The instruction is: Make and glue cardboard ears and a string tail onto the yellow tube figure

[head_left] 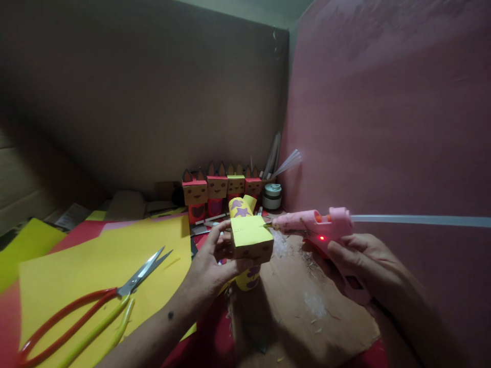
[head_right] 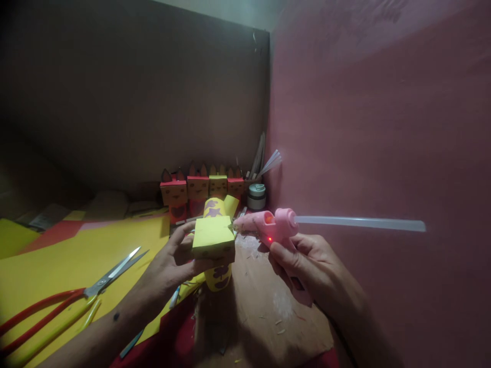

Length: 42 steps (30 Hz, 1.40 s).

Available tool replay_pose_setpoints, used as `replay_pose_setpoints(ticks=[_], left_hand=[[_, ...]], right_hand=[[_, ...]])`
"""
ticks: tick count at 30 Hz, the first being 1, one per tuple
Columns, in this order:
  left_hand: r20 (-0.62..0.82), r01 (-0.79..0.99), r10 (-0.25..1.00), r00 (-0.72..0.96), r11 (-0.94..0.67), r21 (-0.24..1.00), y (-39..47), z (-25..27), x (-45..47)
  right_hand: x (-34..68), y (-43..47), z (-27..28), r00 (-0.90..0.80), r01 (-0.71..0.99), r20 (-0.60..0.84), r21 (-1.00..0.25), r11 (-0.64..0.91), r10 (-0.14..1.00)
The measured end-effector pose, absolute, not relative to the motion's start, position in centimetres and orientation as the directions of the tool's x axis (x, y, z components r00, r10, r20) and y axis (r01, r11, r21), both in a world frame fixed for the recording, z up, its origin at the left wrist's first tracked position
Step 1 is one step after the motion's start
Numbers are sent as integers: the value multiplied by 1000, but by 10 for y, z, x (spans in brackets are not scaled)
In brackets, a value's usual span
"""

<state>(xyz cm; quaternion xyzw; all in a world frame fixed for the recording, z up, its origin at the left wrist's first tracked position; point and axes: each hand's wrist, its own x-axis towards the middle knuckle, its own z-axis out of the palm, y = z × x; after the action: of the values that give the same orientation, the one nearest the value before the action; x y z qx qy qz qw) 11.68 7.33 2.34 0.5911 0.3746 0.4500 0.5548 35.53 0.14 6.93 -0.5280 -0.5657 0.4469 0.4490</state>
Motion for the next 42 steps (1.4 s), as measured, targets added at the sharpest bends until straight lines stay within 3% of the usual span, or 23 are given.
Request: replay_pose_setpoints(ticks=[13, 28, 34, 42], left_hand=[[118, -57, 946, 300, -106, 993, 74, 22, 117], [122, -71, 934, 337, -104, 992, 72, 21, 118], [122, -46, 942, 314, -114, 992, 74, 20, 116], [132, -72, 936, 326, -114, 991, 75, 19, 115]], right_hand=[[354, 0, 71, -45, 133, 58, -989, 63, 997], [350, 2, 72, -62, 182, 19, -983, 30, 998], [351, -2, 72, -4, 186, 32, -982, 32, 999], [356, -3, 68, -59, 214, 80, -973, 91, 995]])
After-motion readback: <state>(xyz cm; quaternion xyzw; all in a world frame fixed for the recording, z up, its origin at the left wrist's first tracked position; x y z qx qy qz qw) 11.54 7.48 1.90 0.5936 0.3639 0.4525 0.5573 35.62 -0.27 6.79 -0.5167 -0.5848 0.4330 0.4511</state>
